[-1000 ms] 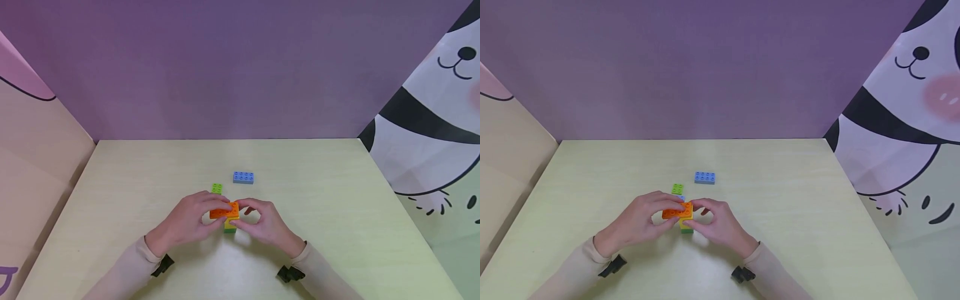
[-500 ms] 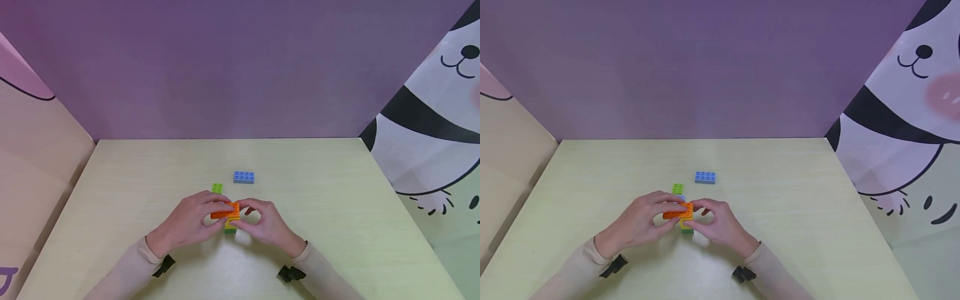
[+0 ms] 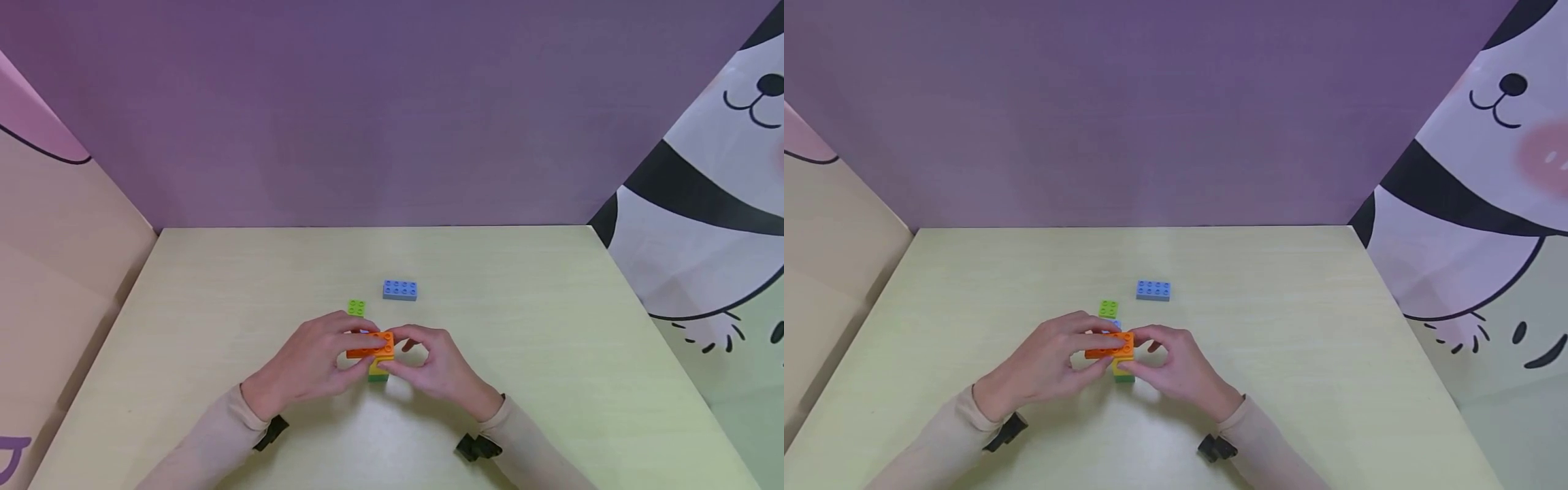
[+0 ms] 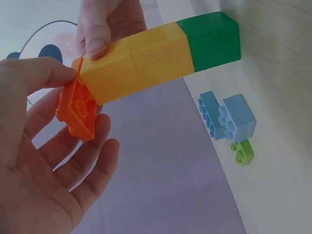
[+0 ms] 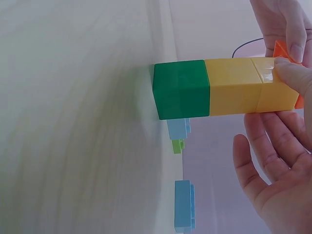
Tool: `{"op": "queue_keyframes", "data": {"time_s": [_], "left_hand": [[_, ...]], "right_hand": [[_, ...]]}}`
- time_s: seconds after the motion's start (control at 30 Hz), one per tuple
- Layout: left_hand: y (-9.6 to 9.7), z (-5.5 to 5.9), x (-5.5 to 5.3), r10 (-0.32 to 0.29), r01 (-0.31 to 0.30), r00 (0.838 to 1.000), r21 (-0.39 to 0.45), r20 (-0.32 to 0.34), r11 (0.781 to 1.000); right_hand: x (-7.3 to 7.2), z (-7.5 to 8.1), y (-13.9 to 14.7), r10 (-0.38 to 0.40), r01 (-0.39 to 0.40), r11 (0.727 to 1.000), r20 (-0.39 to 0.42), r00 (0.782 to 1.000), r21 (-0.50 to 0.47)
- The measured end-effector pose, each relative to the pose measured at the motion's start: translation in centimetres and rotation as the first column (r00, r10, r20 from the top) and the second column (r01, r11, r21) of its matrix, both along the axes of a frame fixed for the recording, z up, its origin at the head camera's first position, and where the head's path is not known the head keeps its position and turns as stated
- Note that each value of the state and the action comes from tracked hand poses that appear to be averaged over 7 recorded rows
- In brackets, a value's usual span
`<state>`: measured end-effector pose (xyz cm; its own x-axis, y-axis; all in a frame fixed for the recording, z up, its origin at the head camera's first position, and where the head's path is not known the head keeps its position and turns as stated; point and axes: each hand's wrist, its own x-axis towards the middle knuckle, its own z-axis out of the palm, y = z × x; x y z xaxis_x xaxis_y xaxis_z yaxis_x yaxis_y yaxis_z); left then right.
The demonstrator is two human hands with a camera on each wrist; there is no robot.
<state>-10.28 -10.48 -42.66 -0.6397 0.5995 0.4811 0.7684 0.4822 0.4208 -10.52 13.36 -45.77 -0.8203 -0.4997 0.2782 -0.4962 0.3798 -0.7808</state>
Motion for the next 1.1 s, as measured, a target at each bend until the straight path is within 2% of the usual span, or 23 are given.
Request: {"op": "queue_keyframes", "data": {"time_s": [0.07, 0.13, 0.27, 0.4, 0.6, 0.87, 0.97, 1.1], "left_hand": [[0.1, 0.0, 0.0, 0.001, -0.001, 1.0, -0.008, -0.026, 1.0], [0.2, -0.2, 0.0, 0.007, -0.009, 0.997, -0.022, -0.078, 1.0], [0.4, -0.7, 0.1, 0.024, -0.033, 0.981, -0.044, -0.192, 0.998], [0.4, -1.1, 0.3, 0.025, -0.034, 0.973, -0.035, -0.229, 0.999], [0.3, -1.4, 0.3, 0.014, -0.017, 0.969, -0.012, -0.248, 1.0], [0.4, -1.5, 0.4, 0.055, -0.061, 0.964, -0.015, -0.26, 0.998], [0.5, -1.6, 0.5, 0.095, -0.101, 0.967, -0.011, -0.238, 0.995], [0.4, -1.6, 0.5, 0.148, -0.15, 0.974, -0.001, -0.173, 0.989]], "right_hand": [[0.0, 0.0, 0.0, -0.006, 0.006, 1.0, 0.003, 1.0, 0.006], [0.1, 0.0, 0.0, -0.008, 0.008, 1.0, 0.002, 1.0, 0.008], [0.3, -0.1, -0.1, -0.014, 0.014, 1.0, 0.026, 1.0, 0.012], [0.3, -0.2, 0.1, -0.011, 0.01, 1.0, 0.056, 0.998, 0.017], [0.3, 0.4, 0.1, -0.011, 0.011, 1.0, 0.032, 0.999, 0.025], [-0.1, 1.1, -0.8, 0.018, -0.024, 0.992, -0.048, 0.999, -0.121], [-0.2, 1.1, -1.1, 0.037, -0.049, 0.987, -0.079, 0.996, -0.153], [-0.2, 1.0, -1.3, 0.053, -0.068, 0.985, -0.099, 0.994, -0.158]]}}
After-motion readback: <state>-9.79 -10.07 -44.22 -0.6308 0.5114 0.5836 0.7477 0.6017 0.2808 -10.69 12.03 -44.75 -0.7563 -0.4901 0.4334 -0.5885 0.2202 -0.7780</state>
